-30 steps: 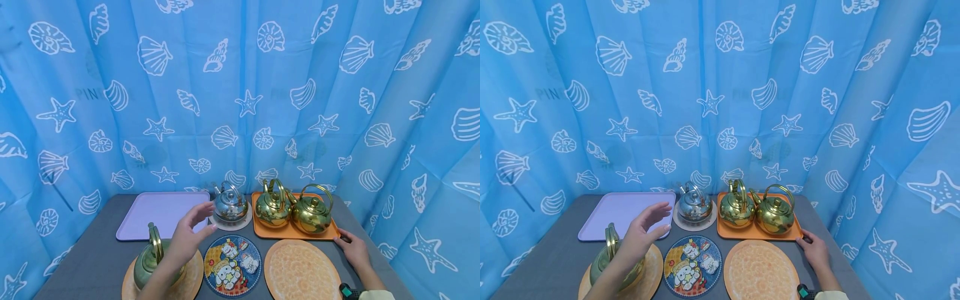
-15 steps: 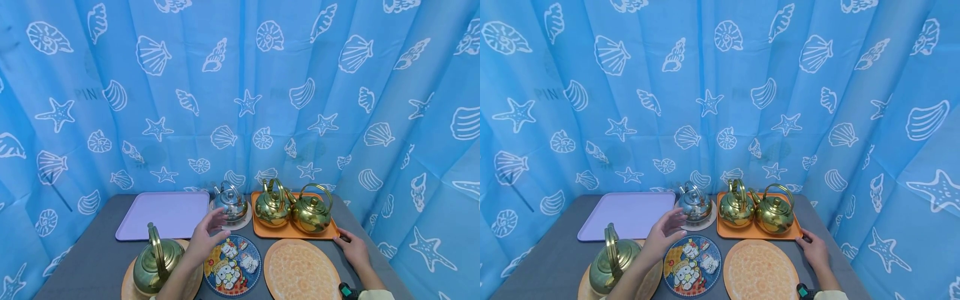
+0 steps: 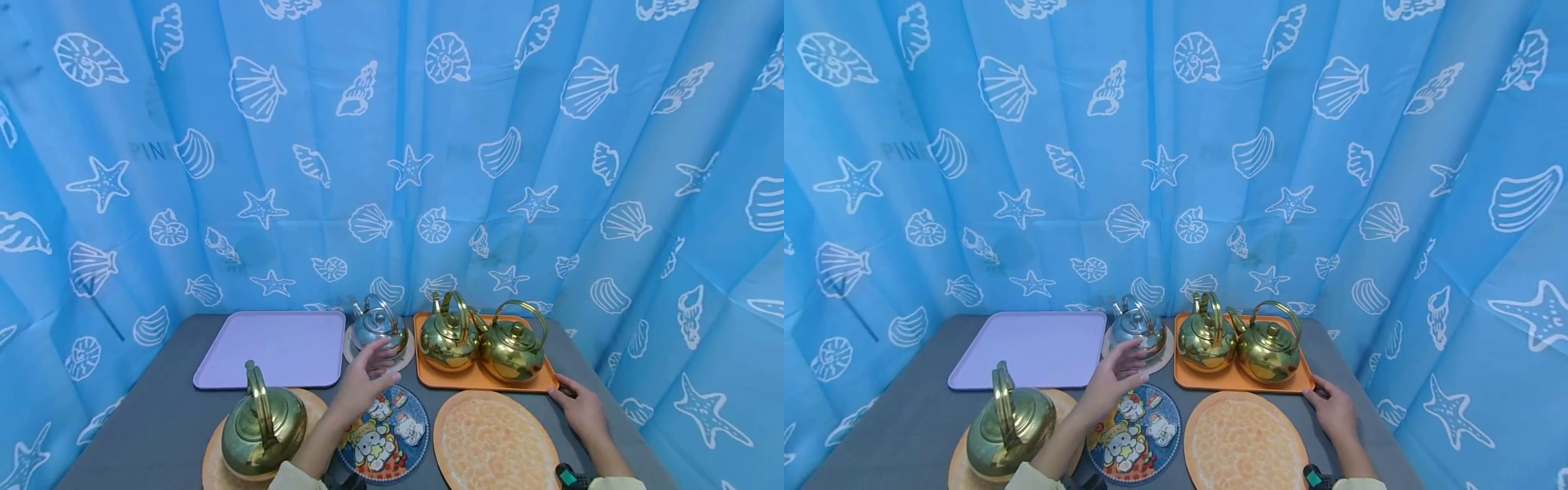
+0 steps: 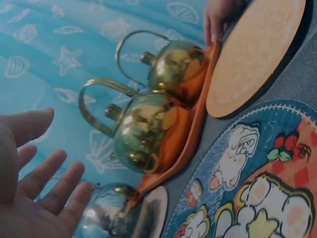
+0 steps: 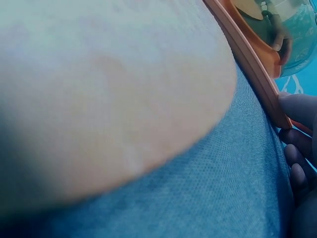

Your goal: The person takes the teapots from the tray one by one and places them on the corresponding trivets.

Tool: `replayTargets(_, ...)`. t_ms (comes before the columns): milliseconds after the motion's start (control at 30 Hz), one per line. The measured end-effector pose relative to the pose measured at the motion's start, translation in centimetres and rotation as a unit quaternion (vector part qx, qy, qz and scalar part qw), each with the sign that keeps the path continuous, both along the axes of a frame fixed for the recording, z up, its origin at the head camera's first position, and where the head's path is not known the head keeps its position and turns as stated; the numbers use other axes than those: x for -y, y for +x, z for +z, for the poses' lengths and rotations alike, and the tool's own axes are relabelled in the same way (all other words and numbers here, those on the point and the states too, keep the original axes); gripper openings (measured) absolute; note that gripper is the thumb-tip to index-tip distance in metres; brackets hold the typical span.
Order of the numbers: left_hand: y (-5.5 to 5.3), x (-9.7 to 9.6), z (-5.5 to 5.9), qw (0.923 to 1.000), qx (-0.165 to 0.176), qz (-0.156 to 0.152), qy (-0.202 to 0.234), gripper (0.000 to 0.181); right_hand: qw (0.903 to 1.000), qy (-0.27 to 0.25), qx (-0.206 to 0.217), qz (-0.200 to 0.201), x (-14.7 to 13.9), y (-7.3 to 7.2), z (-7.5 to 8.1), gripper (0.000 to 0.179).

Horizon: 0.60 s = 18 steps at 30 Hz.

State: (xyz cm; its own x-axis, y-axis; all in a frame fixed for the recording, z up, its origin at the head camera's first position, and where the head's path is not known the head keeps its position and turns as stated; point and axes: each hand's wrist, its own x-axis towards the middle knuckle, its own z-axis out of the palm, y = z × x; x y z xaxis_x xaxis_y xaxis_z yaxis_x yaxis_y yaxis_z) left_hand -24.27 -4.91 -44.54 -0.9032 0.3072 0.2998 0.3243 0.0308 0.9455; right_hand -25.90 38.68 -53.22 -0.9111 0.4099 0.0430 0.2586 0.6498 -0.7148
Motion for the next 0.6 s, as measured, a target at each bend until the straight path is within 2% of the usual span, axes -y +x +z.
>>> replayTargets(67, -0.4, -0.6, -0.2, 1.0, 0.005, -0.003, 0.004, 0.06, 1.0, -0.001, -0.001, 0.0, 0.0, 0.0, -0.1, 0.052)
replayTargets(167, -2.0, -1.4, -1.8, 0.9999, 0.014, -0.001, 0.005, 0.06, 1.0, -0.003, 0.0, 0.0, 0.0, -0.1, -0.1, 0.052)
replayTargets(233, -2.8, -1.9, -2.3, 0.9998, 0.02, -0.005, 0.008, 0.06, 1.0, -0.003, 0.001, 0.002, 0.0, -0.1, 0.0, 0.051)
replayTargets(600, -4.9, -5.0, -2.4, 0.9985, 0.043, -0.026, 0.021, 0.059, 0.9999, -0.01, 0.008, -0.008, 0.2, -0.2, 0.3, 0.05)
